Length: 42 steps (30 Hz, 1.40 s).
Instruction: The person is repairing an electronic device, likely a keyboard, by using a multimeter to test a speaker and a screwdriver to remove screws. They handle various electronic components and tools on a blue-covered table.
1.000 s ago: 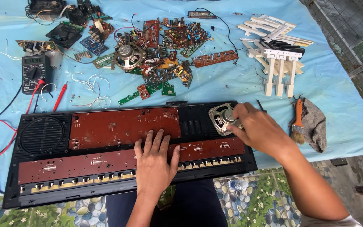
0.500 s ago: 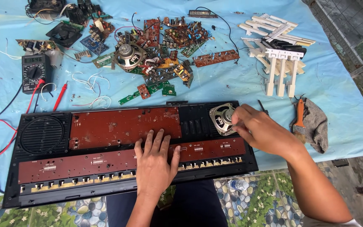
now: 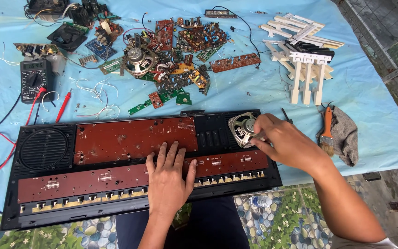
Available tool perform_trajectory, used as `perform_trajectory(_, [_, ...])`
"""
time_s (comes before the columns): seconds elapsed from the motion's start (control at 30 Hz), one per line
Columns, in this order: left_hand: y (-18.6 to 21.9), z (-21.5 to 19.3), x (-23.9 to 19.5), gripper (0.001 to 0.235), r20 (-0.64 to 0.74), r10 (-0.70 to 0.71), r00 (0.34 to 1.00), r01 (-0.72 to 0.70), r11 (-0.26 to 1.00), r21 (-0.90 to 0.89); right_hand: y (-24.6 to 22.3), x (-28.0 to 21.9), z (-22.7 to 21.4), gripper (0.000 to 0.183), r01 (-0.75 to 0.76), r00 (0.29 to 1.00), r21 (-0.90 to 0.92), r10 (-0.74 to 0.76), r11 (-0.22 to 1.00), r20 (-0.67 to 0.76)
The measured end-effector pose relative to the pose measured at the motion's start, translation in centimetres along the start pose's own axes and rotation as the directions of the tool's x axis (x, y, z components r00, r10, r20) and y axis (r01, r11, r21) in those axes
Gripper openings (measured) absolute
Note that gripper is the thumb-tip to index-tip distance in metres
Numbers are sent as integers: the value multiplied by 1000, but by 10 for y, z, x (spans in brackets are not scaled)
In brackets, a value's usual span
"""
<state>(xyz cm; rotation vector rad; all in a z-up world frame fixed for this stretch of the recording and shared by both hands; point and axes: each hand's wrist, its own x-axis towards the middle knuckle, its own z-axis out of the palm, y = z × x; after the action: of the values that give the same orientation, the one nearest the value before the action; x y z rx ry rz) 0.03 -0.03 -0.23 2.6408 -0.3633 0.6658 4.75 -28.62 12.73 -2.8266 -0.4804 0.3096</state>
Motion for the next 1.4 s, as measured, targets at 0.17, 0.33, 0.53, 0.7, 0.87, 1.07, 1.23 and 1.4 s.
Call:
perform_trajectory(0.17, [0,0,0,48,-13,4,1000,-4,1000,6,6,0,3,11,49,998,-5,-49,999,-43])
perform_trajectory(0.33, [0,-1,0,49,-7,6,1000,-6,1000,1,5,0,4,12,77,997,17,-77,997,10])
perform_trajectory(0.53, [0,-1,1,48,-10,1,1000,-1,1000,3,6,1,0,11,119,991,60,-115,991,-66])
perform_trajectory(0.7, [0,-1,0,47,-16,14,1000,-14,1000,12,5,2,3,23,-17,1000,-65,17,998,0])
perform_trajectory(0.87, [0,-3,1,47,-10,5,1000,-5,1000,6,6,2,-3,11,58,998,52,-59,997,29])
perform_trajectory(1.07, [1,-2,1,47,-3,1,1000,-1,1000,4,13,2,3,21,26,999,-45,-27,999,-33])
perform_trajectory(1.23, [1,-4,2,46,-16,3,1000,-3,1000,3,10,-1,-1,13,126,992,72,-127,989,11])
perform_trajectory(1.4, [1,-3,2,46,-15,5,1000,-5,1000,2,26,5,8,20,84,993,-51,-87,995,-76])
